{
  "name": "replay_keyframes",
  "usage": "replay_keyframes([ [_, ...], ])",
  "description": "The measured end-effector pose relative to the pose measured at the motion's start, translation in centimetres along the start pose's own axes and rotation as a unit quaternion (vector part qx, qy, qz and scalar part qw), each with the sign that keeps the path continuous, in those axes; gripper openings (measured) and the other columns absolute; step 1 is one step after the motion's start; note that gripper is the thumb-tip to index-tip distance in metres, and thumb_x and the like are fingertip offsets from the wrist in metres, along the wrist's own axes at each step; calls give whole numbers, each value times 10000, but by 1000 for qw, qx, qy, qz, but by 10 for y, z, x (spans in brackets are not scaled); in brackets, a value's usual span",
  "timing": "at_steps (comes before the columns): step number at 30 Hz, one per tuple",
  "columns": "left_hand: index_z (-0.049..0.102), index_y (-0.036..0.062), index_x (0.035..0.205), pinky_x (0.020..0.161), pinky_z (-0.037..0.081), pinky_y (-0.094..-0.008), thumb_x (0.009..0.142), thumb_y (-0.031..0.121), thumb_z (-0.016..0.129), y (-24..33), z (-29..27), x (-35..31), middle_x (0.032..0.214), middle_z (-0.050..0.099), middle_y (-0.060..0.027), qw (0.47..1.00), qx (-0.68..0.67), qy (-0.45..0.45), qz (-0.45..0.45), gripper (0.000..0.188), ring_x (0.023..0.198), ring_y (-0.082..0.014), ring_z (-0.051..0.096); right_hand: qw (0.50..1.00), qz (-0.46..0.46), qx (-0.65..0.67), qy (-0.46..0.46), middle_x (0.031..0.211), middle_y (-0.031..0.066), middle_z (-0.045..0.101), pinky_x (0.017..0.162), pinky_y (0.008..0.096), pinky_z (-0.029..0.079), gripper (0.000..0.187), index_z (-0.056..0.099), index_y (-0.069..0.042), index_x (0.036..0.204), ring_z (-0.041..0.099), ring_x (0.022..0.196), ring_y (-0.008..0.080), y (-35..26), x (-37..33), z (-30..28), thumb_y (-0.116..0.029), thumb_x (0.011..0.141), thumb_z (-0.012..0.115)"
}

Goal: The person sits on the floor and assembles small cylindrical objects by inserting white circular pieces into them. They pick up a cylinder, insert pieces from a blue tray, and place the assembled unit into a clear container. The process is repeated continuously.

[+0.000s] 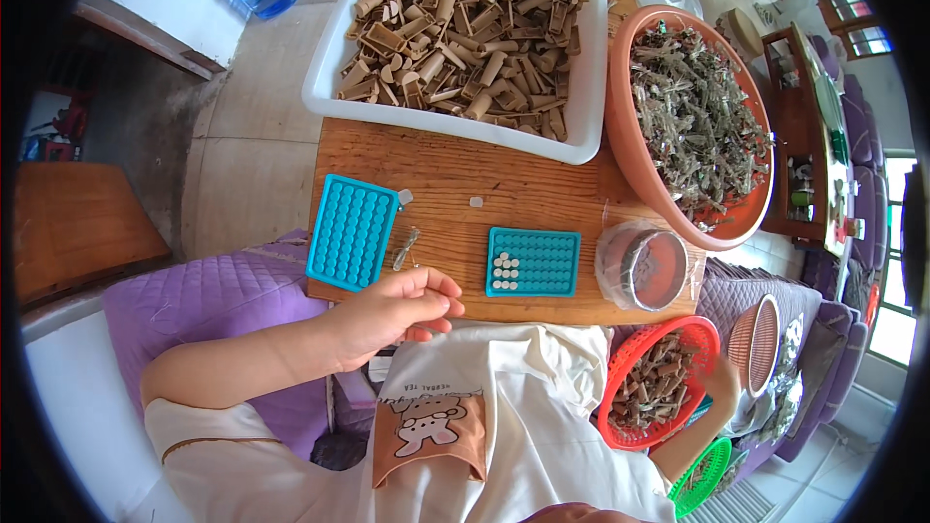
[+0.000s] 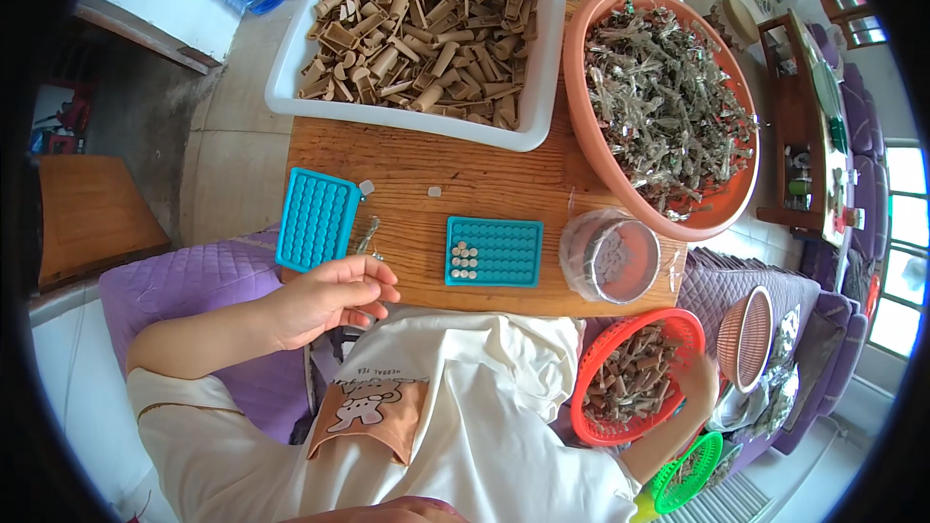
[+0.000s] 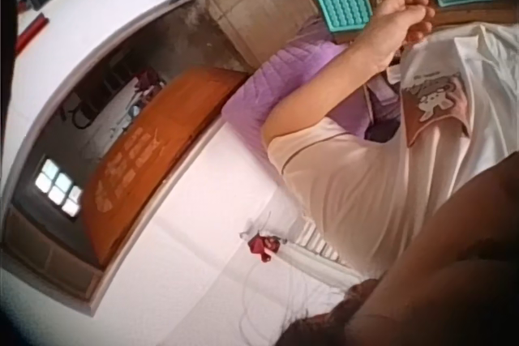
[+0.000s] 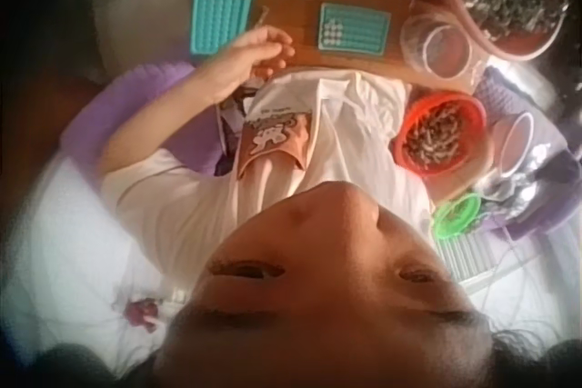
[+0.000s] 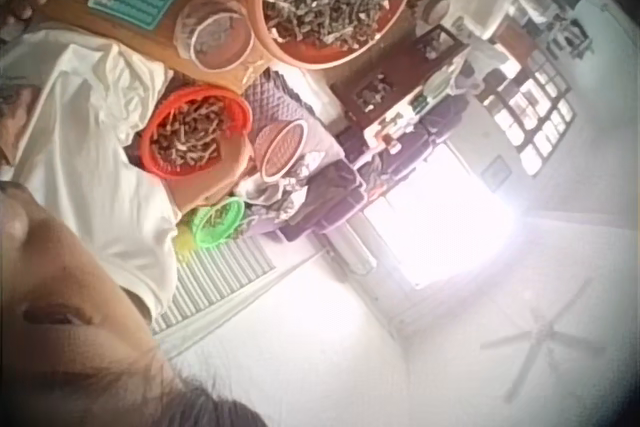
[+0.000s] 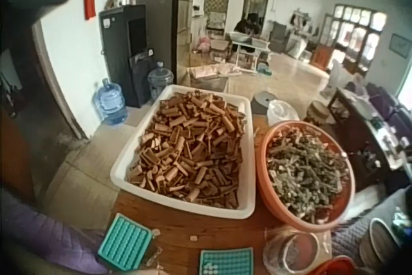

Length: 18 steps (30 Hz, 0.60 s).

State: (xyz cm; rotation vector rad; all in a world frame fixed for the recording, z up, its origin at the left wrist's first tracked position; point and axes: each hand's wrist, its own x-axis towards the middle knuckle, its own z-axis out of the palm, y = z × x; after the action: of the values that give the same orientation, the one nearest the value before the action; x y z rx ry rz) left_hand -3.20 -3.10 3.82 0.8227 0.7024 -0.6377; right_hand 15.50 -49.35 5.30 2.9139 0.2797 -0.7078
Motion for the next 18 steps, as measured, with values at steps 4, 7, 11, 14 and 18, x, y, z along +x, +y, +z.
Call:
replay_keyframes([
  [4, 482, 111, 994, 709, 415, -219, 839, 156, 491, -8, -3, -7, 962, 531, -11, 999, -22, 29, 18, 162, 817, -77, 509, 906, -265, 288, 163, 809, 120, 586, 670, 281, 459, 298, 534, 23, 991, 586, 746, 188, -163, 22, -69, 4, 694, 554],
  [7, 487, 111, 991, 705, 421, -216, 846, 139, 480, -10, -1, -13, 948, 537, -9, 1000, -13, 11, 18, 148, 803, -74, 509, 852, -408, 325, 43, 793, 61, 545, 635, 238, 438, 253, 527, 10, 995, 527, 681, 111, -275, 52, -102, -2, 742, 515],
  [11, 485, 103, 995, 701, 429, -209, 852, 136, 473, -3, 6, -13, 951, 538, -13, 1000, 16, -7, 20, 148, 803, -70, 510, 824, -453, 333, 71, 936, 132, 588, 743, 342, 436, 403, 467, -103, 1154, 572, 824, 263, -399, 182, -92, -248, 781, 516],
  [14, 485, 99, 999, 697, 434, -210, 852, 133, 471, 0, 4, -11, 949, 538, -14, 1000, 10, -3, 19, 152, 811, -70, 512, 830, -412, 286, 244, 961, 158, 587, 780, 353, 438, 416, 473, -97, 1158, 569, 862, 274, -453, 255, -67, -240, 769, 504],
  [18, 485, 76, 1002, 717, 424, -210, 855, 165, 470, -2, 4, -15, 954, 532, -16, 1000, 11, -1, 22, 172, 826, -74, 503, 837, -359, 313, 270, 864, 155, 613, 750, 335, 448, 342, 563, -98, 1064, 587, 791, 273, -466, 262, -59, -225, 757, 483],
])
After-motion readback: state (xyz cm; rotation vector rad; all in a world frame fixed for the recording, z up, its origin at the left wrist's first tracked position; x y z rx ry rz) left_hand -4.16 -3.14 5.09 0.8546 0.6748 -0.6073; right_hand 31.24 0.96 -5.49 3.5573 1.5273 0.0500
